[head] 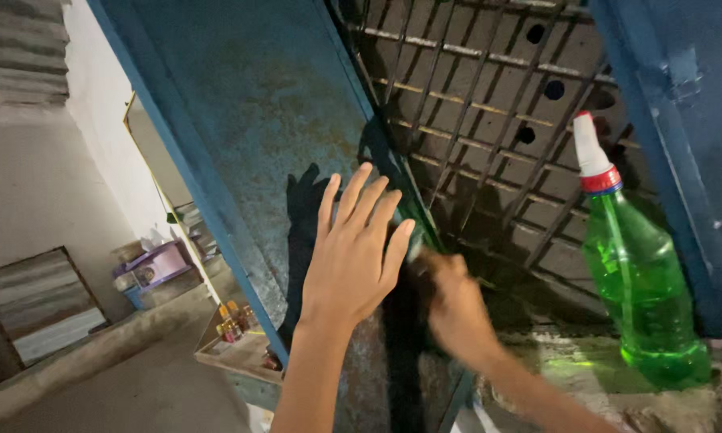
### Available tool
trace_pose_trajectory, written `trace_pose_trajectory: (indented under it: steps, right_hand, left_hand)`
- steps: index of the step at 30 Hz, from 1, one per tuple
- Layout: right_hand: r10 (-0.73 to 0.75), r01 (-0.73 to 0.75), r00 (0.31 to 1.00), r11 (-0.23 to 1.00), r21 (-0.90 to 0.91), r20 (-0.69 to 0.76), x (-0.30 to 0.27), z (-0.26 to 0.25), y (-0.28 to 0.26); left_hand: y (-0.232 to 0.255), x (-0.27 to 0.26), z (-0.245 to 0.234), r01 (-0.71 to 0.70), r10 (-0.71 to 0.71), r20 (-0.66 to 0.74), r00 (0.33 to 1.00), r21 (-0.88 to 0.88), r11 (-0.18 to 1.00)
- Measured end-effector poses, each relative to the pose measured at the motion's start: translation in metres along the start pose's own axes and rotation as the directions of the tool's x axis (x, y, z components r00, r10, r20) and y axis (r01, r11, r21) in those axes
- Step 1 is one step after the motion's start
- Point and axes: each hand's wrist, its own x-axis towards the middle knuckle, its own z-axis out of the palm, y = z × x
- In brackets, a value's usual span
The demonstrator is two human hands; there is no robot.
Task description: The person cleans a blue metal window frame using a green spray bottle and a cloth. They spray the cleaning solution onto the frame and wipe it down with the cloth, focusing on the edges and corners.
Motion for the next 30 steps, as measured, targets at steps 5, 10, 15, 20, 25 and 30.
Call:
trace_pose_trajectory:
  steps: [5,10,15,20,25,30]
  right_hand:
    - [-0.455,0.464,0.874,0.885,-0.017,0.169,-0.066,0.039,-0.014]
    - [-0.305,0.280,0.950,0.924,0.262,0.060,-0.069,0.031,0.006]
    - [0.085,-0.095,0.992,0.990,0.106,0.094,-0.078,0.010,0.008]
    - [0.751,-0.664,0.647,0.469,0.583,0.133,-0.148,-0.021,0.004]
    - [0.980,-0.838,0.068,-0.047,0.544,0.188,-0.222,-0.008,0.037]
    - [0.881,-0.889,0.014,-0.205,0.408,0.473,-0.288,0.050,0.042]
  left_hand:
    - [0.017,-0.015,-0.006,0.060,-0.060,-0.049,0.997,-0.021,0.998]
    - [0.058,-0.079,-0.030,0.251,-0.248,-0.078,0.966,0.027,0.968]
    - [0.094,-0.139,-0.026,0.494,-0.449,-0.470,0.760,-0.031,0.869]
    - [0.120,-0.204,-0.002,0.751,-0.864,-0.340,0.372,-0.437,0.495]
    - [0.132,-0.274,0.040,0.600,-0.983,0.144,0.112,-0.799,-0.049]
    - [0.133,-0.321,0.071,0.257,-0.939,0.338,0.067,-0.915,-0.311]
